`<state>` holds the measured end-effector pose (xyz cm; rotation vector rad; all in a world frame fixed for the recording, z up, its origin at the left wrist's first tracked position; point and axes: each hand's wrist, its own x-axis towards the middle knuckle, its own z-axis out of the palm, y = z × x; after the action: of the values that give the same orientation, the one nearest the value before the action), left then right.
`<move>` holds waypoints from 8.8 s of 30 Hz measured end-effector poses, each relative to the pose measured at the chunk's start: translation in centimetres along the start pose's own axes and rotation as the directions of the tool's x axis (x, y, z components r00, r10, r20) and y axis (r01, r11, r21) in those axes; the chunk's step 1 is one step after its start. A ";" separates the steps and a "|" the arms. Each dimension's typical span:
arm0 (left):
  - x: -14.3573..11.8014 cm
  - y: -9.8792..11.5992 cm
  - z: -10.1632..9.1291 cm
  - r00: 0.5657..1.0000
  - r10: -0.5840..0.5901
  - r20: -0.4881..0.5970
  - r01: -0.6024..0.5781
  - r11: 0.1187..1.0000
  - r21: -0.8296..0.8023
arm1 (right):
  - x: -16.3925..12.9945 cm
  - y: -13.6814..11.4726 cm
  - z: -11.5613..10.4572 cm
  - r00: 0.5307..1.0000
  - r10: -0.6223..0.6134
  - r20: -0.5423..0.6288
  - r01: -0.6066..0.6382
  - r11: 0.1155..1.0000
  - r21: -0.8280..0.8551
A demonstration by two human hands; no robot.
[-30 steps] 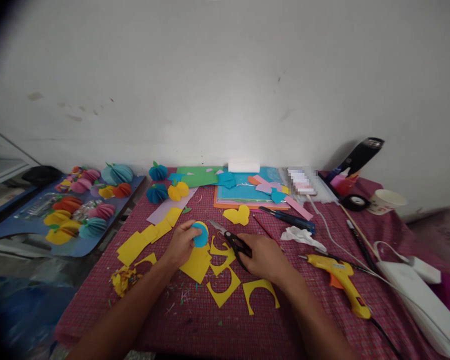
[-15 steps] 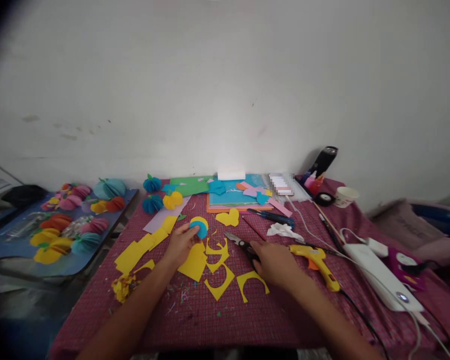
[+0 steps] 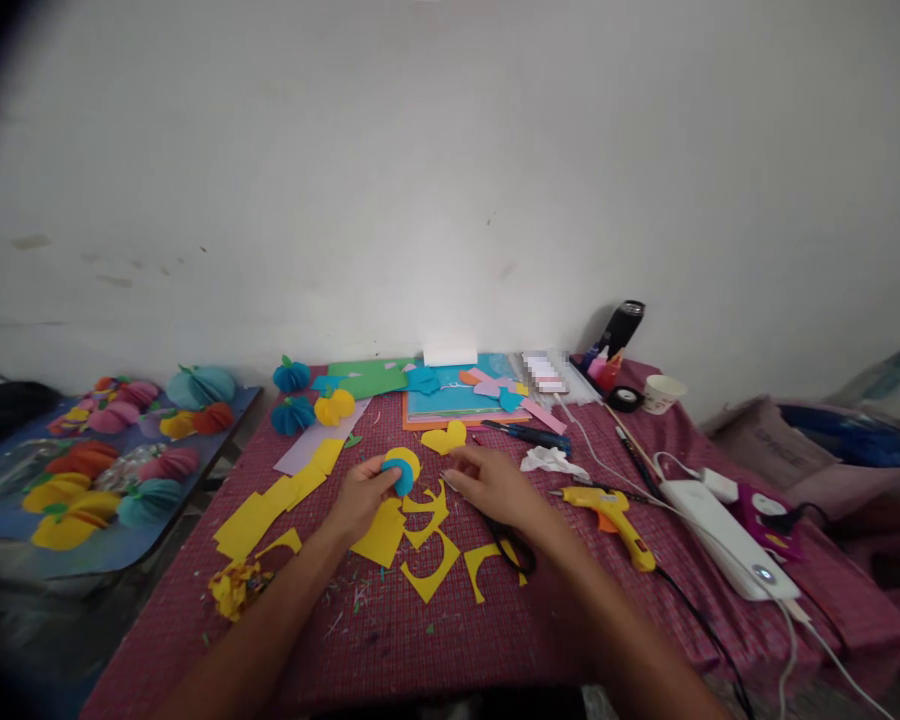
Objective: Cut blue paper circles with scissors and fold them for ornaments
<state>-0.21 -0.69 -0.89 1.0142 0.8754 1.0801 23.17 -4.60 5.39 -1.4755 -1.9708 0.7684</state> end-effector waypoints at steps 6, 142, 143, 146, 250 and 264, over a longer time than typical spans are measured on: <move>-0.4 0.0 0.1 0.996 0.001 0.088 -0.012 0.992 0.124 | 4.5 -0.5 5.0 0.999 0.027 -0.025 -0.021 0.977 0.214; -0.2 0.4 0.3 0.993 -0.083 -0.082 0.083 0.997 -0.012 | 3.1 1.2 7.9 0.974 0.221 -0.048 -0.139 0.753 0.644; -0.2 0.4 0.3 0.993 -0.082 -0.081 0.081 0.997 -0.013 | 3.1 1.2 7.9 0.975 0.219 -0.046 -0.139 0.753 0.643; -0.2 0.4 0.3 0.993 -0.083 -0.079 0.083 0.996 -0.016 | 3.1 1.2 7.9 0.974 0.226 -0.036 -0.150 0.751 0.643; -0.8 0.1 1.2 0.992 -0.126 0.001 0.126 0.992 -0.017 | 2.8 0.8 8.5 0.974 0.184 -0.135 -0.061 0.778 0.625; -0.8 0.1 1.2 0.991 -0.128 -0.025 0.126 0.990 -0.059 | 2.7 0.9 8.5 0.963 0.189 -0.191 -0.045 0.816 0.577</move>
<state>0.64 -1.65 -0.35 0.8854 0.9150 1.0080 16.91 -2.77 -0.81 -1.2521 -1.3108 1.0647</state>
